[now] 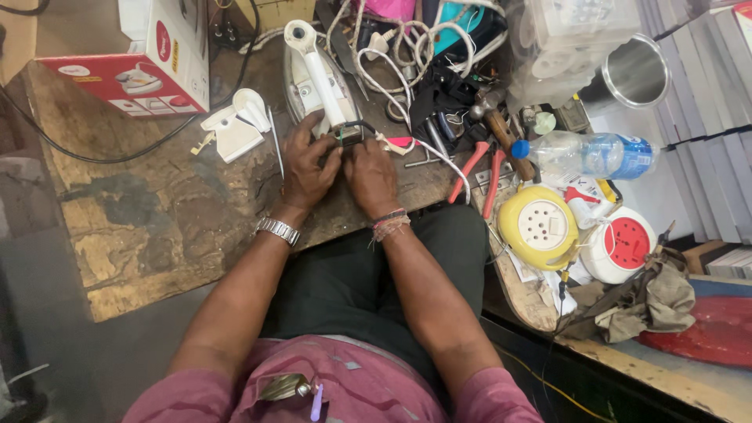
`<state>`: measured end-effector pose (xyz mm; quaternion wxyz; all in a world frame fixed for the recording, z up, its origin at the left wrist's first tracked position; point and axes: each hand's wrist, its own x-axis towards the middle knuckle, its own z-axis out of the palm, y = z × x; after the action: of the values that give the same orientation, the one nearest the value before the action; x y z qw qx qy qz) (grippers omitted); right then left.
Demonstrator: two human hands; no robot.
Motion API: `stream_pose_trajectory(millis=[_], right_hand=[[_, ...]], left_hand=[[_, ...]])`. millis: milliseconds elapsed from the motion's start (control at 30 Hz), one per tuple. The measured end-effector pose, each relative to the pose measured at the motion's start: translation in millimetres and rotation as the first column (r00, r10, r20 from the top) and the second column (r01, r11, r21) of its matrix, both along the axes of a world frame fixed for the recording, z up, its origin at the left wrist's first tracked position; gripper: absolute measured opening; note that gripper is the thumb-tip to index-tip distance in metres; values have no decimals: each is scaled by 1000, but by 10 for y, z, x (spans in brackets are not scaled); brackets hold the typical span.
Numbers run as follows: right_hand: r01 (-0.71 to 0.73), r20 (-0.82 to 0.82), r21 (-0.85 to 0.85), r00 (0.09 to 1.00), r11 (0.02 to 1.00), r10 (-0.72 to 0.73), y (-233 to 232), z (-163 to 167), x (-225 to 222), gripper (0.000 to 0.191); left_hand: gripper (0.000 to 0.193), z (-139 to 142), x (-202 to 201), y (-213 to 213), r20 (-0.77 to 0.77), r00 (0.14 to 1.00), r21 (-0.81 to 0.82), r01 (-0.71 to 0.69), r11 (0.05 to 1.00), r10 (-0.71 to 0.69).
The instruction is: The person disassembles a white electric iron on a cluttered workbench, removes the back cover, and manipulates internal components and wires using a screwdriver. The person then reassembles the iron by replacing the cover and tightening screws.
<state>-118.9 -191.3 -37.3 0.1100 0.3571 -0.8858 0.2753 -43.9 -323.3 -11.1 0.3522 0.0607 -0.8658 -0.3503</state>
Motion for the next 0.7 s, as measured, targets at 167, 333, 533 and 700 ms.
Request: stream_pose_trajectory(millis=[167,333,533,700], right_hand=[[-32,16,1,999,999,32,15,-23,-20,12],[-60,-10,-32,998,998,60,-41,-38,22,5],[34,88,-50,996,998,-29,-36,-75,-55,17],[101,526,-320,846,942,88,114,-61,-173,15]], left_hand=[[20,20,-15,10,-38,999,2,4,1000,-4],[20,49,-24,-13,-37,999,5,16,1000,-16],[18,11,-40,-28,-32,999,11,28,1000,-28],[18,-47,-35,-52,-19,999,24,37,999,-37]])
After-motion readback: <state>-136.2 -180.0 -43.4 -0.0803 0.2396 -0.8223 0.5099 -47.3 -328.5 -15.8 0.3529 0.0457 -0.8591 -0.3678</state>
